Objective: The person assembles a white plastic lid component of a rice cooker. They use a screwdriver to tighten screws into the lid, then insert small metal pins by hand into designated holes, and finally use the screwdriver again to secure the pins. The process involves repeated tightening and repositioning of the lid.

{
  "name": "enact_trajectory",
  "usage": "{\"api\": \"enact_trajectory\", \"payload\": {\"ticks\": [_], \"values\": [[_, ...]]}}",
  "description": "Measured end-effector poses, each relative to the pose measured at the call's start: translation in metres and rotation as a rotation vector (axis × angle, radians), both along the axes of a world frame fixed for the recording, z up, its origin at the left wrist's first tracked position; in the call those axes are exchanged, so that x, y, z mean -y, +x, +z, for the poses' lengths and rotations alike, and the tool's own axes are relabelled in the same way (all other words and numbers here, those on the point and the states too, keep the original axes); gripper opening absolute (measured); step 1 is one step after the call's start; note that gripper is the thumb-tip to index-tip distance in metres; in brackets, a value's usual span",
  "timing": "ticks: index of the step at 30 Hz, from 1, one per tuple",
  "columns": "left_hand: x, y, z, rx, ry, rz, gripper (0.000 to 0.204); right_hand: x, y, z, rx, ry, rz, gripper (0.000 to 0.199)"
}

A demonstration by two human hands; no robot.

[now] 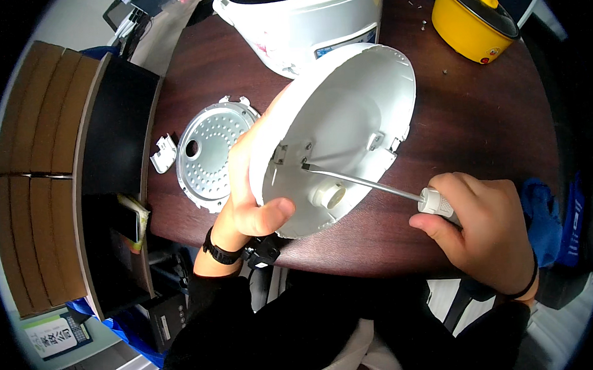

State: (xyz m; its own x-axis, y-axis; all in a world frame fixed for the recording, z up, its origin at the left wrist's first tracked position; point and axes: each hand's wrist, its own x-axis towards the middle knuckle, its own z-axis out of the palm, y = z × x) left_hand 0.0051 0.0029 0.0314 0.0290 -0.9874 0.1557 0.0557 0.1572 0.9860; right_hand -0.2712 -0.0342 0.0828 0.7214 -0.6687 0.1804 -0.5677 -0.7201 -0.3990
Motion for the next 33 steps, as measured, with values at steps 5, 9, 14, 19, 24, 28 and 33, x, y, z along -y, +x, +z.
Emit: {"api": "enact_trajectory", "payload": {"ticks": [5,9,14,19,24,28,33], "values": [[-0.001,0.001,0.000,0.028,-0.015,-0.007,0.099,-0.003,-0.001,0.003,-0.007,-0.029,-0.014,0.031],[-0.002,0.001,0.001,0.043,-0.023,-0.013,0.098,-0.005,-0.002,0.004,-0.009,-0.057,-0.012,0.032],[-0.002,0.001,0.000,0.051,-0.021,-0.029,0.096,-0.006,-0.002,0.006,-0.028,-0.065,-0.013,0.032],[-0.002,0.002,0.001,0.074,-0.034,-0.037,0.095,-0.007,-0.002,0.006,-0.053,-0.076,-0.024,0.032],[-0.002,0.002,0.001,0.098,-0.042,-0.052,0.094,-0.008,-0.003,0.004,-0.052,-0.091,-0.027,0.032],[-0.004,0.002,0.000,0.126,-0.051,-0.061,0.093,-0.014,-0.001,0.009,-0.138,-0.125,-0.034,0.034],[-0.008,0.001,-0.001,0.168,-0.066,-0.070,0.092,-0.016,-0.001,0.007,-0.137,-0.083,0.016,0.037]]}}
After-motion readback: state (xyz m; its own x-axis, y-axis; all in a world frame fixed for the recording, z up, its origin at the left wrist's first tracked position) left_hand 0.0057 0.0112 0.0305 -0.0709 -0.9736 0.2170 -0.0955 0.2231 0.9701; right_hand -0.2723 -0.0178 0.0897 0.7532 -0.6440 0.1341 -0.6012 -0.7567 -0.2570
